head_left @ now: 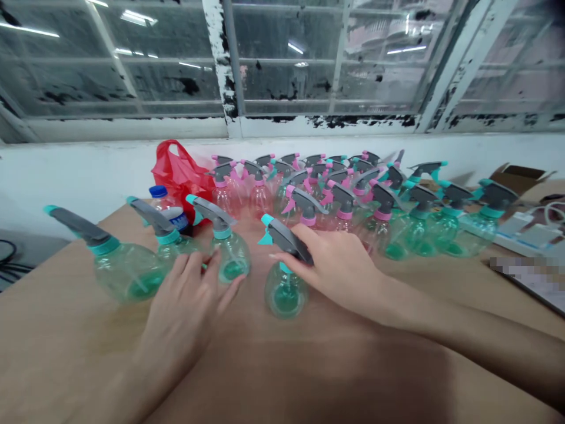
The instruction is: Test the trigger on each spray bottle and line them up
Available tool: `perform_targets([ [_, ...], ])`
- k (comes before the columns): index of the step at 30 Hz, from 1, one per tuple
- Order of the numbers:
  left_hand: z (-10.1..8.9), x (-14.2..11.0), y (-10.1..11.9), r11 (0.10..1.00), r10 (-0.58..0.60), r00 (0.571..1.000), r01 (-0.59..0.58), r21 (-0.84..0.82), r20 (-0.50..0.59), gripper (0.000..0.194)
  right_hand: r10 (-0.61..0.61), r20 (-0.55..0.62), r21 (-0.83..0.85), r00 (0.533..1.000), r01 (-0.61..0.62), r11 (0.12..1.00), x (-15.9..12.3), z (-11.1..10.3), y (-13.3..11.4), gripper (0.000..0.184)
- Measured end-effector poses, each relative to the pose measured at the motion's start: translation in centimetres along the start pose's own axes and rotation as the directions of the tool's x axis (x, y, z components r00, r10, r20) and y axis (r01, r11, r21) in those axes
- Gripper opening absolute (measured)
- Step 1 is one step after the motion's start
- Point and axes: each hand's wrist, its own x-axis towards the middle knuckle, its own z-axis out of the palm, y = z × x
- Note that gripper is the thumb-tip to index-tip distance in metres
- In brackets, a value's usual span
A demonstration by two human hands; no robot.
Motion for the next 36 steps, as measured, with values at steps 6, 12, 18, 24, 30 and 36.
perform_targets([
  [6, 3.1, -0.9, 4.0, 0.970, -0.007, 0.991, 0.039, -0.239, 0.130, 0.067, -0.020, 0.002, 0.019, 1.000, 0.020, 1.000, -2.8, -1.2, 1.3, 0.038],
  [12, 5.9, 0.0, 9.1, 0.813, 0.113, 0.957, 0.066, -0.579, 0.267, 0.064, -0.007, -0.062, 0.133, 0.998, 0.015, 0.991, -5.5, -1.9, 3.9, 0.039],
  [18, 7.6, 0.9, 11.3, 0.736, 0.170, 0.940, 0.079, -0.673, 0.296, 0.072, -0.117, -0.026, 0.542, 0.993, 0.112, 0.833, -7.2, -0.9, 8.6, 0.034],
  [24, 7.9, 2.1, 12.9, 0.735, 0.201, 0.927, 0.071, -0.675, 0.317, 0.071, 0.007, -0.030, 0.835, 1.000, 0.021, 0.550, -7.4, 0.4, 9.4, 0.052],
  [30, 8.4, 3.0, 13.3, 0.711, 0.234, 0.929, 0.037, -0.702, 0.286, 0.077, 0.070, -0.120, 0.880, 0.990, 0.074, 0.468, -6.0, 1.2, 8.3, 0.014],
  [36, 10.3, 2.0, 11.3, 0.794, 0.257, 0.915, -0.017, -0.608, 0.310, 0.084, 0.042, -0.149, 0.876, 0.988, 0.112, 0.469, -4.9, 2.6, 9.0, 0.009],
])
